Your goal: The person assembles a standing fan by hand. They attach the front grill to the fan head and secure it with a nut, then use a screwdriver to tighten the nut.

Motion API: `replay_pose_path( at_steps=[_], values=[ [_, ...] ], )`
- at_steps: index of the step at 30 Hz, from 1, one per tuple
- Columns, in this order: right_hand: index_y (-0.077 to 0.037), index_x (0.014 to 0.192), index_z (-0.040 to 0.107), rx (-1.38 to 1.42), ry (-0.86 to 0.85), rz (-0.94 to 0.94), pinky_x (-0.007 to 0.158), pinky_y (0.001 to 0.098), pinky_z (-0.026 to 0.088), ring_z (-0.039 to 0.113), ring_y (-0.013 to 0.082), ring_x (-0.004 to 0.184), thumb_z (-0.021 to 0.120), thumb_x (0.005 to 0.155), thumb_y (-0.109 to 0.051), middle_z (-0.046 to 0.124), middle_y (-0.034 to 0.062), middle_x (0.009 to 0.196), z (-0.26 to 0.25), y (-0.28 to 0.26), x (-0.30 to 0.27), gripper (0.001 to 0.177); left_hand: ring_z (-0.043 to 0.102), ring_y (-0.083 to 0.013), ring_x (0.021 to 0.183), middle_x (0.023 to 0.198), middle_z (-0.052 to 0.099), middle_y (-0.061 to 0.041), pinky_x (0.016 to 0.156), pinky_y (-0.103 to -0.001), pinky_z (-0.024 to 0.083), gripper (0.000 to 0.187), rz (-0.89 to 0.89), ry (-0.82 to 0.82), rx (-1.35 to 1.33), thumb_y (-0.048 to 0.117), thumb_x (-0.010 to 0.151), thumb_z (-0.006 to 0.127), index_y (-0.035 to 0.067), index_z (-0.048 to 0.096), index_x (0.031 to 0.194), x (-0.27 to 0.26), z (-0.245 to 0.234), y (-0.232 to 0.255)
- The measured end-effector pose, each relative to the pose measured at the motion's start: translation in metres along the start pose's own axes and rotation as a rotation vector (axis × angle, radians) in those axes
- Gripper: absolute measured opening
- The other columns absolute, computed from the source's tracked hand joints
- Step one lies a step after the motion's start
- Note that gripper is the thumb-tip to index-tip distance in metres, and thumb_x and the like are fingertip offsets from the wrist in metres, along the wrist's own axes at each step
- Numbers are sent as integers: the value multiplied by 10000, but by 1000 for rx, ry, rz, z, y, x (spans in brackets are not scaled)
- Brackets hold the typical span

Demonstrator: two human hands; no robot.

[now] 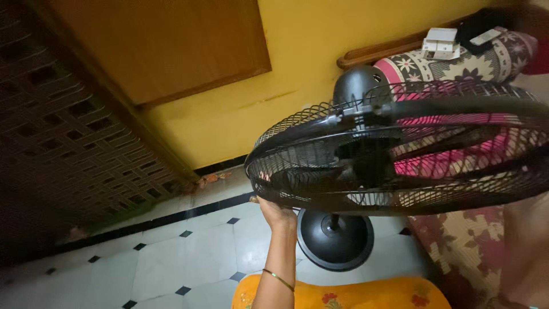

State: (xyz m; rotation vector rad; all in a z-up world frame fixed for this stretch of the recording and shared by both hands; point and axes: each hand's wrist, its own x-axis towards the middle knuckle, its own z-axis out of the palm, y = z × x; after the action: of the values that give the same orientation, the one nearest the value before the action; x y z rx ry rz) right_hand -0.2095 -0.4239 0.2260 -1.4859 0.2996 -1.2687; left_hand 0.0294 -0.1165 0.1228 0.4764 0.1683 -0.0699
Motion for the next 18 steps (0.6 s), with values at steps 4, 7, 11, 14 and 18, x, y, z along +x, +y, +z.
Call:
replay_pose_path(
  at_steps=[4, 7, 11, 14, 18],
  values=[
    [-23, 1364, 523, 11, 2, -17, 1124, 320, 523, 610, 155, 1175, 373, 1261, -303, 584, 61, 1269, -1, -4, 4, 334, 659, -224, 1085, 1194, 702, -42, 940, -382, 525, 425, -46, -10, 14, 427, 1023, 461, 124, 650, 1254, 7, -7, -1],
    [-23, 1367, 520, 23, -5, -30, 1127, 319, 523, 609, 153, 1178, 370, 1263, -305, 583, 60, 1272, 1, -6, 4, 335, 665, -230, 1091, 1194, 705, -46, 950, -385, 537, 412, -55, -20, 15, 419, 1021, 482, 116, 653, 1241, 11, -12, 0],
    [-24, 1371, 517, 52, -10, -60, 1132, 318, 523, 608, 152, 1181, 367, 1265, -307, 580, 59, 1276, 5, -6, 9, 338, 674, -223, 1069, 1193, 701, -34, 909, -401, 552, 397, -78, 22, 31, 433, 1013, 503, 134, 654, 1227, 10, -11, 1],
    [-24, 1374, 514, 98, -22, -85, 1135, 317, 523, 607, 151, 1183, 364, 1267, -309, 579, 58, 1280, 6, -5, 10, 340, 683, -217, 1057, 1190, 704, -24, 882, -406, 561, 398, -96, 31, 73, 452, 1008, 498, 154, 652, 1223, 5, -10, 5],
    [-13, 1380, 504, 139, -26, -118, 1130, 312, 523, 611, 153, 1180, 359, 1273, -290, 582, 66, 1283, 5, -6, 6, 330, 694, -223, 1040, 1180, 712, -19, 866, -414, 575, 421, -108, 8, 105, 470, 994, 467, 169, 650, 1226, 0, -3, 8]
  ],
)
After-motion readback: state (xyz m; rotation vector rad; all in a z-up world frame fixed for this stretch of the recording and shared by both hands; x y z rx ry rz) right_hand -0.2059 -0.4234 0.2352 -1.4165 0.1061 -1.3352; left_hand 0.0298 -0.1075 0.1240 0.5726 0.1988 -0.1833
